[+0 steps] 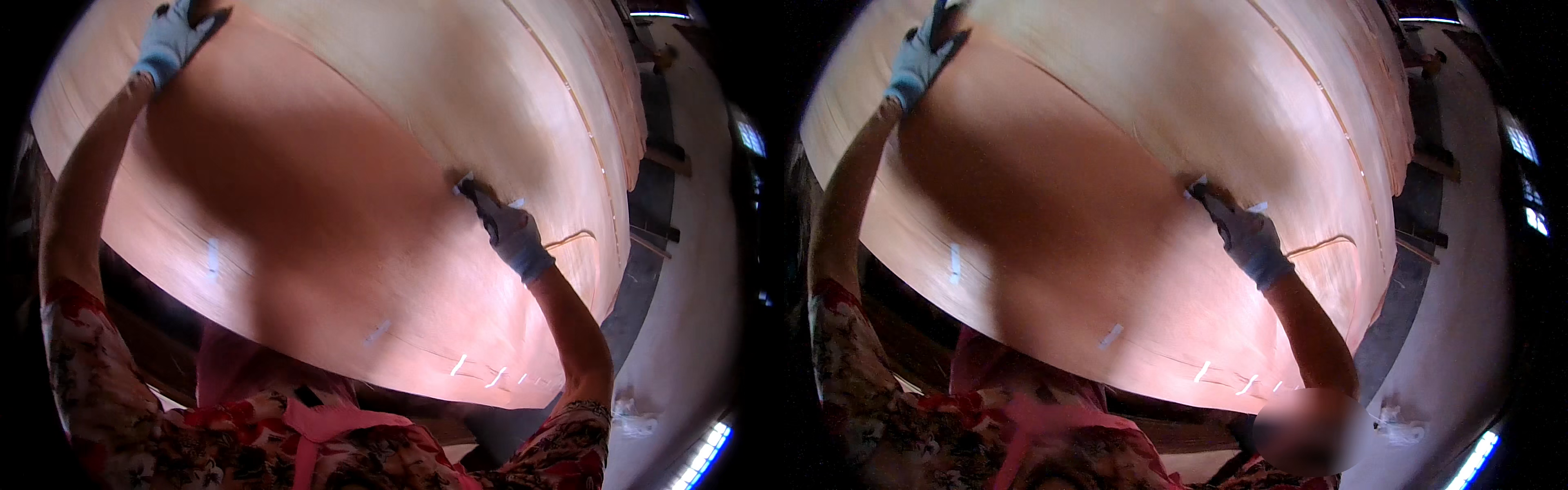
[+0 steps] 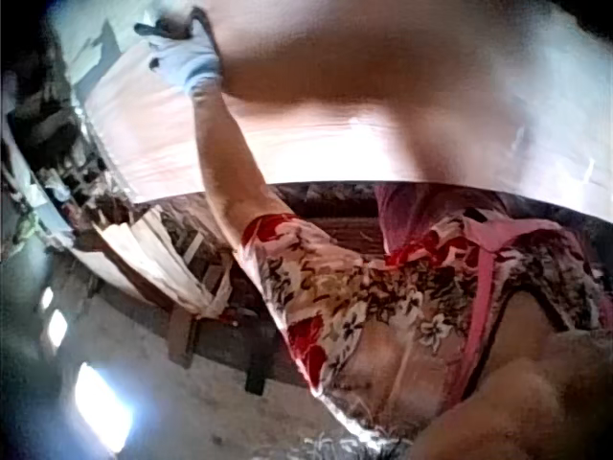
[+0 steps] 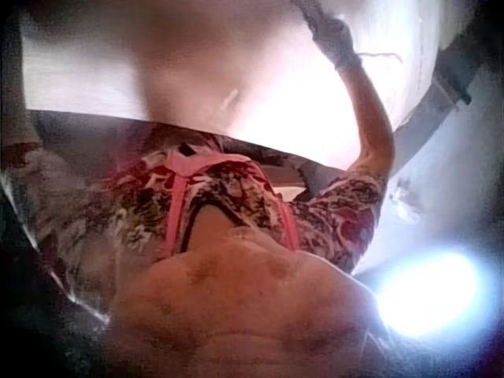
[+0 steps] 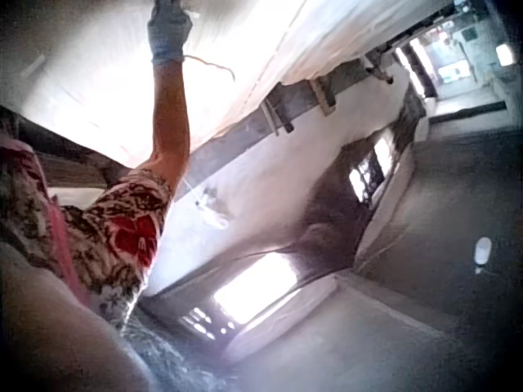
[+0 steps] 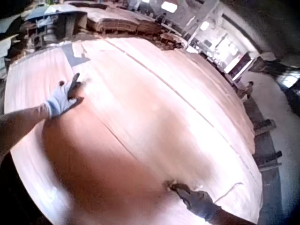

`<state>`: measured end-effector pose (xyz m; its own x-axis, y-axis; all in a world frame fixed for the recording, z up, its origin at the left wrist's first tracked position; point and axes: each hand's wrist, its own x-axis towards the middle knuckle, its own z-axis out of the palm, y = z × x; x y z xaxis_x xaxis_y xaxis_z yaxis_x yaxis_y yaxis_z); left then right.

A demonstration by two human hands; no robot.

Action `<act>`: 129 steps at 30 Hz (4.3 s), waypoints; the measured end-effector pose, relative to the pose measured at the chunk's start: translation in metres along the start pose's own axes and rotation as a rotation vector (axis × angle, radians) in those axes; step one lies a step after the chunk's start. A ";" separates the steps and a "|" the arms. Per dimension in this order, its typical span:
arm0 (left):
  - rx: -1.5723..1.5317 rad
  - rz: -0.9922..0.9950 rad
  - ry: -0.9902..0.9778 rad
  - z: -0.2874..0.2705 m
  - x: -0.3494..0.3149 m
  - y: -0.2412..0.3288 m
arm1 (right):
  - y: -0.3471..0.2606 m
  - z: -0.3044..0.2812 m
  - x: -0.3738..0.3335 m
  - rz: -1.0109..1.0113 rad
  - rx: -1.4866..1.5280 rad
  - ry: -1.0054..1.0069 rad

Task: The person joins and repairs wood veneer sheets by applying small pieces of tape across seams and defects, using a utility knife to trim edges and cut strips of veneer.

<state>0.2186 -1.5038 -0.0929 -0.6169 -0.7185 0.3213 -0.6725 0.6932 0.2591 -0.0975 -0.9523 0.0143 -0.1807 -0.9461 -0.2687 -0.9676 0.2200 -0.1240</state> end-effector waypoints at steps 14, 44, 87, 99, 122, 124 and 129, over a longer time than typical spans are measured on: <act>0.114 0.042 0.052 -0.014 -0.007 0.026 | -0.165 -0.036 0.081 0.091 0.250 0.453; 0.009 0.029 -0.012 -0.026 -0.006 0.043 | -0.182 0.004 0.176 0.341 -0.013 0.587; -1.033 -0.331 -1.099 -0.050 -0.030 0.192 | -0.180 0.033 0.186 0.189 0.093 0.530; -0.842 -0.263 -1.026 -0.033 -0.032 0.191 | -0.180 0.033 0.195 0.181 -0.060 0.370; -1.151 -0.428 -0.218 -0.075 0.039 -0.015 | -0.190 0.032 0.196 0.218 -0.123 0.452; -0.665 -0.157 0.075 -0.055 0.039 -0.031 | -0.191 0.030 0.200 0.205 -0.108 0.461; -0.497 -0.047 0.162 -0.038 0.029 -0.003 | -0.185 0.028 0.194 0.235 -0.178 0.408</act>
<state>0.2179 -1.5246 -0.0498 -0.4927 -0.7591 0.4255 -0.3990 0.6316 0.6648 0.0518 -1.1701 -0.0414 -0.4171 -0.8995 0.1303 -0.9011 0.4280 0.0697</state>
